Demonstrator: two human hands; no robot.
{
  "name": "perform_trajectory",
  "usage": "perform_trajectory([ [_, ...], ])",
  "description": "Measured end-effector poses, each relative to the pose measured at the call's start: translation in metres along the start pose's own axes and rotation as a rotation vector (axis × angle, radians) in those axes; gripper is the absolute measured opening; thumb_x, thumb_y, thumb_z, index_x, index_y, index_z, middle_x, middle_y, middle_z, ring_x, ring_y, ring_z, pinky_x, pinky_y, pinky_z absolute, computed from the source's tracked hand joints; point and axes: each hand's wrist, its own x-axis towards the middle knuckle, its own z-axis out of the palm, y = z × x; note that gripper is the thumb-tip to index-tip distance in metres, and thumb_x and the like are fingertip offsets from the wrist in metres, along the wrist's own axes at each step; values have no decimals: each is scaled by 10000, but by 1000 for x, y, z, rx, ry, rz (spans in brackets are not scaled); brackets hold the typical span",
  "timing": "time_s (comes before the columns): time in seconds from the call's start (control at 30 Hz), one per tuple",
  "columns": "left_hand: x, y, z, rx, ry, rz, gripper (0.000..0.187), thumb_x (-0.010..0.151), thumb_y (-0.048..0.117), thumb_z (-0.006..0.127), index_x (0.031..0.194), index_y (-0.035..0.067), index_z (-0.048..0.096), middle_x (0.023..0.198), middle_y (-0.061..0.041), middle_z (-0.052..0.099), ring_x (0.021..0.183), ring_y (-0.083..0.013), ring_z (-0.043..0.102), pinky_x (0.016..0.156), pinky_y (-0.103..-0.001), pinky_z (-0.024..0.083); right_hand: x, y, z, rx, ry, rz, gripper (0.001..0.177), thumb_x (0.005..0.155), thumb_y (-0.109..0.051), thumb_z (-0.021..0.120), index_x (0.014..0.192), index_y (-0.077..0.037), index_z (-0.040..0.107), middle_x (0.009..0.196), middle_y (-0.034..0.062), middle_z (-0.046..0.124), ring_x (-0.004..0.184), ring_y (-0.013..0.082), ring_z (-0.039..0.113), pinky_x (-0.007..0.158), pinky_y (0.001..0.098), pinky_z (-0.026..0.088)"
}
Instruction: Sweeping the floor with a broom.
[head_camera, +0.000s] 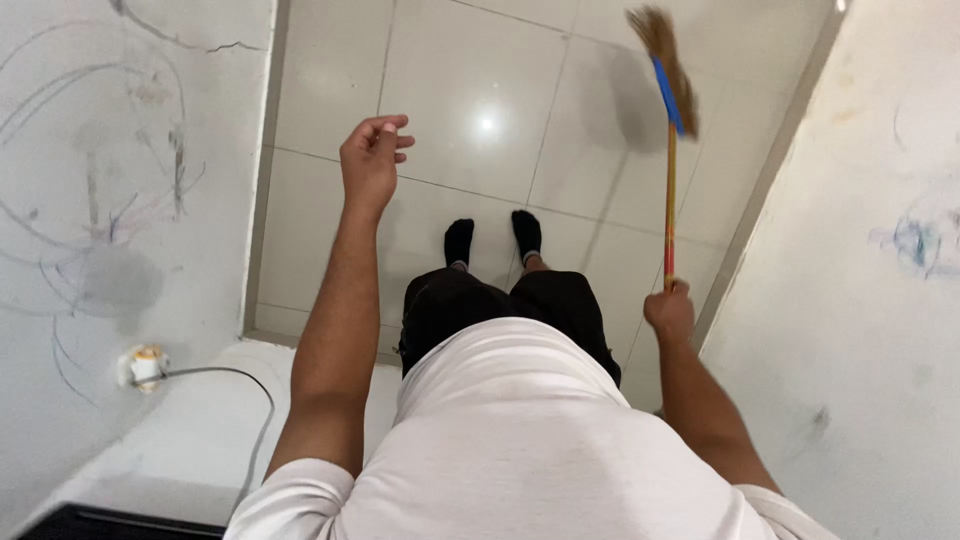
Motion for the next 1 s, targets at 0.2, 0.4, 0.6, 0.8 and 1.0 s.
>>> perform_trajectory([
  [0.2, 32, -6, 9, -38, -204, 44, 224, 1059, 174, 521, 1112, 76, 715, 1152, -50, 756, 954, -155, 746, 771, -297, 590, -115, 44, 72, 258, -177, 481, 318, 936, -174, 557, 993, 131, 625, 765, 249, 659, 619, 361, 651, 549, 486, 528],
  [0.4, 30, 9, 49, 139, -314, 58, 235, 1043, 194, 504, 1125, 113, 709, 1143, -16, 750, 963, -120, 746, 775, -286, 606, -116, 114, 166, 672, -255, 820, 174, 950, -93, 579, 791, -61, 518, 632, 37, 473, 485, 118, 412, 405, 326, 352],
  [0.6, 32, 18, 59, 67, -451, 75, 225, 1049, 166, 513, 1105, 78, 712, 1161, -31, 749, 958, -135, 745, 779, -300, 589, -81, 34, 168, 761, -592, 544, 242, 995, -164, 526, 790, -46, 575, 541, 15, 402, 377, 126, 384, 351, 295, 359],
  [0.8, 27, 19, 62, 189, -434, 76, 230, 1048, 182, 510, 1121, 94, 709, 1154, -25, 750, 960, -115, 742, 772, -289, 608, -65, -132, 107, 737, -633, 177, 247, 966, -47, 565, 735, 33, 597, 595, 110, 540, 461, 178, 471, 395, 343, 351],
  [1.0, 19, 5, 67, 99, -515, 63, 228, 1056, 163, 511, 1125, 65, 705, 1175, -46, 748, 965, -134, 737, 799, -298, 589, -60, -171, 52, 863, -590, 184, 183, 959, -36, 556, 964, 113, 662, 749, 111, 597, 554, 141, 524, 445, 297, 434],
])
